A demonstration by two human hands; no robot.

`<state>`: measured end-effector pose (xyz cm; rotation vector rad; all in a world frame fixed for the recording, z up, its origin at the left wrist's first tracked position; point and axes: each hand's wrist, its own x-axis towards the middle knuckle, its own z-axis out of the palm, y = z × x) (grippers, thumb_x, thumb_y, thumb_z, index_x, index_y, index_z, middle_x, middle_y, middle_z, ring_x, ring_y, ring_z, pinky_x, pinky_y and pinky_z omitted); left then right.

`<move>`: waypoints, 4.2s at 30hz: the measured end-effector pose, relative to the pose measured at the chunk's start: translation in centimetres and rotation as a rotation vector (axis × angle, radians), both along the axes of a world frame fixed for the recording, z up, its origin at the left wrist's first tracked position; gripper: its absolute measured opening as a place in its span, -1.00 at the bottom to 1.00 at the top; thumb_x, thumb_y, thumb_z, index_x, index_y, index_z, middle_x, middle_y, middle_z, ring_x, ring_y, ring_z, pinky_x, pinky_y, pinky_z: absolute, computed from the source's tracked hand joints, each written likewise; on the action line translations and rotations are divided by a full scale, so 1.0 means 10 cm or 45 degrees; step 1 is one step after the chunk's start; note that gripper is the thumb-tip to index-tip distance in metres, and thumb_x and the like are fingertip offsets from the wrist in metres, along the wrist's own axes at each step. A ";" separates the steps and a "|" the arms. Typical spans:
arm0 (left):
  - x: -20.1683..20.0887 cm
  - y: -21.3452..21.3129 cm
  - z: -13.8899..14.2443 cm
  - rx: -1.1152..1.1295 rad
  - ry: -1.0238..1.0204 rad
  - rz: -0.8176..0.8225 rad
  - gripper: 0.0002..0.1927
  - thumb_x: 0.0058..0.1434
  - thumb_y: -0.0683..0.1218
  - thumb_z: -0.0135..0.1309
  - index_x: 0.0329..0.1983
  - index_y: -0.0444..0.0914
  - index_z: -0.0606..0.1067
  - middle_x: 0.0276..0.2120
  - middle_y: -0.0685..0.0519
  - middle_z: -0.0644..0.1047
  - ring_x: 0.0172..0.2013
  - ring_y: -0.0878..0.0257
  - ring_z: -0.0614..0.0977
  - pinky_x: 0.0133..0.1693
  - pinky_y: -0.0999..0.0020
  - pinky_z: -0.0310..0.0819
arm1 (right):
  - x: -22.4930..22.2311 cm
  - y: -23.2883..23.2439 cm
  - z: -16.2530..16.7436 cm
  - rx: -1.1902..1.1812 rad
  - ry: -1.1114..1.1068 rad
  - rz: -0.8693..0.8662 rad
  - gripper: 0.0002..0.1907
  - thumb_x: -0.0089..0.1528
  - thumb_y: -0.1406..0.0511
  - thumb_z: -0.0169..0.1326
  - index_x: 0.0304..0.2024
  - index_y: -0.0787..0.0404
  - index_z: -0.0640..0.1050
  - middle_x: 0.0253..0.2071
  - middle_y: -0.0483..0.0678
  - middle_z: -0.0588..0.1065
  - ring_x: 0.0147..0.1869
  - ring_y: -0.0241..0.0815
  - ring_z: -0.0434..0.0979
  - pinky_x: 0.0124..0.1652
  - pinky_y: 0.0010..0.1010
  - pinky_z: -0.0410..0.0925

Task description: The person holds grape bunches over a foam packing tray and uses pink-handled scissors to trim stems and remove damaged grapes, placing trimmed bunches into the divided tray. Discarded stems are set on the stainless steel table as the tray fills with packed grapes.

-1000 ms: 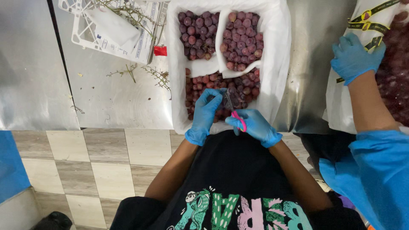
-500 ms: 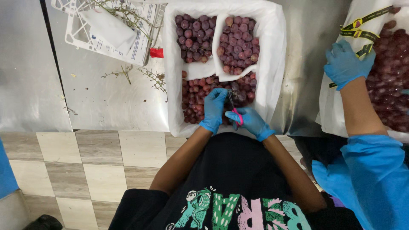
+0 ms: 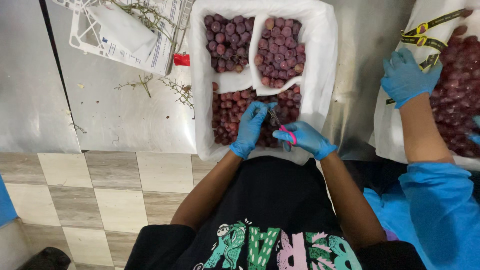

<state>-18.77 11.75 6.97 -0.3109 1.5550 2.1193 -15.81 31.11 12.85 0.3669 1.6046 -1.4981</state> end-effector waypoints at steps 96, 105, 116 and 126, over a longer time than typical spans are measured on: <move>-0.03 0.04 0.55 0.321 -0.314 0.190 -0.89 0.45 -0.04 -0.01 -0.09 -0.16 0.45 -0.04 0.08 0.58 0.04 0.17 0.64 -0.05 0.23 0.55 | 0.05 -0.31 0.74 1.086 0.908 0.347 -0.37 -0.02 -0.28 0.25 -0.34 0.09 0.59 -0.46 0.08 0.58 -0.34 0.20 0.60 -0.32 0.00 0.43; -0.03 0.07 0.43 0.412 -0.353 0.181 -0.89 0.44 -0.04 0.00 -0.10 -0.16 0.45 0.07 0.02 0.55 0.05 0.12 0.64 0.03 0.17 0.57 | 0.09 -0.33 0.53 0.994 0.998 0.240 -0.43 0.04 -0.24 0.24 -0.38 0.08 0.60 -0.51 0.09 0.54 -0.41 0.21 0.57 -0.35 -0.02 0.41; -0.13 -0.17 0.12 0.060 -0.033 0.173 -0.78 0.48 -0.02 0.03 0.12 -0.12 0.54 0.20 0.02 0.49 0.16 0.27 0.43 0.27 0.30 0.22 | 0.15 -0.19 0.41 0.784 0.494 0.423 -0.40 0.00 -0.22 0.26 -0.44 0.16 0.57 -0.49 0.09 0.54 -0.35 0.18 0.55 -0.25 -0.10 0.38; -0.25 -0.27 0.06 0.551 -0.372 0.369 -0.53 0.44 0.26 -0.17 0.10 -0.15 0.44 0.28 0.00 0.46 0.30 0.11 0.40 0.24 0.05 0.15 | 0.14 -0.25 0.09 0.613 0.347 0.289 -0.40 0.09 -0.22 0.18 -0.40 0.18 0.59 -0.42 0.10 0.57 -0.28 0.11 0.59 -0.18 -0.17 0.40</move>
